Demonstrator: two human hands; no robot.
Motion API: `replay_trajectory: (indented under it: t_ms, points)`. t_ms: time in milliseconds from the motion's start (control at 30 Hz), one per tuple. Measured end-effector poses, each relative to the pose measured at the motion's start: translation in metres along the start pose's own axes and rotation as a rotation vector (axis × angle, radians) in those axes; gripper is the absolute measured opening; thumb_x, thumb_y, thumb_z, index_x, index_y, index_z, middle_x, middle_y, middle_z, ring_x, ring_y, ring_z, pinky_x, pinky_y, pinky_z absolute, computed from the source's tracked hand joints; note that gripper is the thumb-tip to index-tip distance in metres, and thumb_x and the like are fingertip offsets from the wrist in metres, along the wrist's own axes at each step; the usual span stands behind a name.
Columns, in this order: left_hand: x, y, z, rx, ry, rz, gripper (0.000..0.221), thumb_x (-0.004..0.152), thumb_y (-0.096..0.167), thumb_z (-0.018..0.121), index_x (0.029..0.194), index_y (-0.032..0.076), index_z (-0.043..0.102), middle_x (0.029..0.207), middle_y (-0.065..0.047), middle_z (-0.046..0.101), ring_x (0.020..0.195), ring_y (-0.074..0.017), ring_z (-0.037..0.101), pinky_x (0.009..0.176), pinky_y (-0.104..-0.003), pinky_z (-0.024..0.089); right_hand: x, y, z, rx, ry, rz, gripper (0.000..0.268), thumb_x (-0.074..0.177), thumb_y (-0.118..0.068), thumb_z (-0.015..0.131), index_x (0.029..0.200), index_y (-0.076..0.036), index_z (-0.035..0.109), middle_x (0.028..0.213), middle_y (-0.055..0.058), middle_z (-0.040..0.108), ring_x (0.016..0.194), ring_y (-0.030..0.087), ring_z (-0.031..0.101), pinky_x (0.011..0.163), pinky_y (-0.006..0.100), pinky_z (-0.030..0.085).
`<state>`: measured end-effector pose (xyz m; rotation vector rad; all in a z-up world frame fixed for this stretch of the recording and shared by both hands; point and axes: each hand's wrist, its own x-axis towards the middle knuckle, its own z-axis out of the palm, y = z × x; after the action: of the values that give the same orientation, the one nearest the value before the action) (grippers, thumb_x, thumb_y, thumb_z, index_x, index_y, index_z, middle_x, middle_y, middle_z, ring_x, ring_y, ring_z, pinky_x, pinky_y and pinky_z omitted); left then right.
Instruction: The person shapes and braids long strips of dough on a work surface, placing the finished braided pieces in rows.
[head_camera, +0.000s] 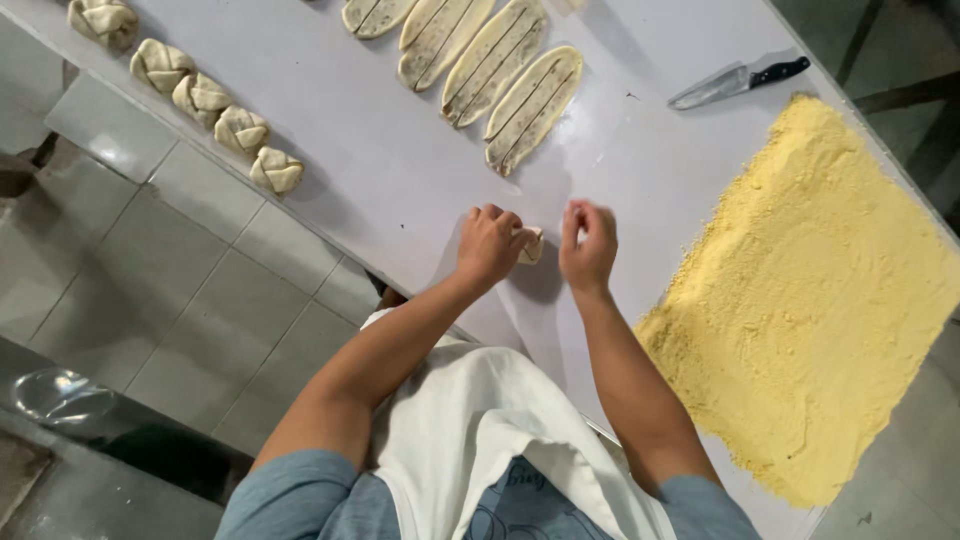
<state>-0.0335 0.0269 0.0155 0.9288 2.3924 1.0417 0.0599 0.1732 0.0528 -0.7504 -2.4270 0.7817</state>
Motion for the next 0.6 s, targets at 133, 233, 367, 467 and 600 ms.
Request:
replay_trajectory:
  t_ms: [133,233,367,467,600]
  points:
    - [0.021,-0.001,0.009,0.105,-0.046,-0.066,0.023,0.096,0.039,0.069,0.103,0.019,0.078,0.109,-0.013,0.067,0.107,-0.0342,0.059,0.094,-0.045,0.049,-0.044,-0.028,-0.006,-0.266,-0.155,-0.358,0.032,0.105,-0.015,0.055,0.131,0.0,0.066,0.129,0.013,0.065,0.115,0.035,0.066,0.102,0.046,0.051]
    - [0.009,-0.011,0.004,-0.215,0.153,-0.114,0.029,0.1,0.031,0.067,0.12,0.01,0.073,0.114,-0.021,0.063,0.104,-0.0401,0.06,0.09,-0.05,0.049,-0.065,-0.035,0.002,-0.555,-0.186,-0.463,0.045,0.092,-0.025,0.058,0.131,-0.002,0.066,0.136,0.016,0.062,0.122,0.04,0.06,0.098,0.051,0.047]
    - [-0.014,-0.03,-0.028,-0.283,0.173,-0.105,0.024,0.097,0.023,0.067,0.116,0.009,0.072,0.112,-0.019,0.064,0.098,-0.0343,0.065,0.085,-0.043,0.054,-0.048,-0.021,0.005,-0.324,-0.19,-0.184,0.035,0.097,-0.035,0.062,0.124,-0.013,0.067,0.131,0.012,0.065,0.124,0.035,0.06,0.104,0.049,0.049]
    - [-0.033,-0.04,-0.046,-0.357,0.138,-0.184,0.021,0.098,0.019,0.065,0.116,0.008,0.07,0.112,-0.015,0.064,0.089,-0.027,0.067,0.079,-0.037,0.056,-0.025,-0.008,0.003,-0.18,-0.298,0.173,0.046,0.093,-0.046,0.072,0.119,-0.008,0.067,0.12,0.019,0.064,0.114,0.037,0.059,0.096,0.048,0.049]
    - [-0.082,-0.05,-0.068,-0.274,0.196,-0.232,0.019,0.098,0.019,0.066,0.113,0.008,0.072,0.107,-0.013,0.066,0.084,-0.0236,0.067,0.078,-0.035,0.056,-0.022,-0.016,0.025,-0.279,-0.373,0.135,0.051,0.083,-0.049,0.085,0.098,-0.004,0.068,0.101,0.019,0.069,0.103,0.038,0.063,0.089,0.048,0.051]
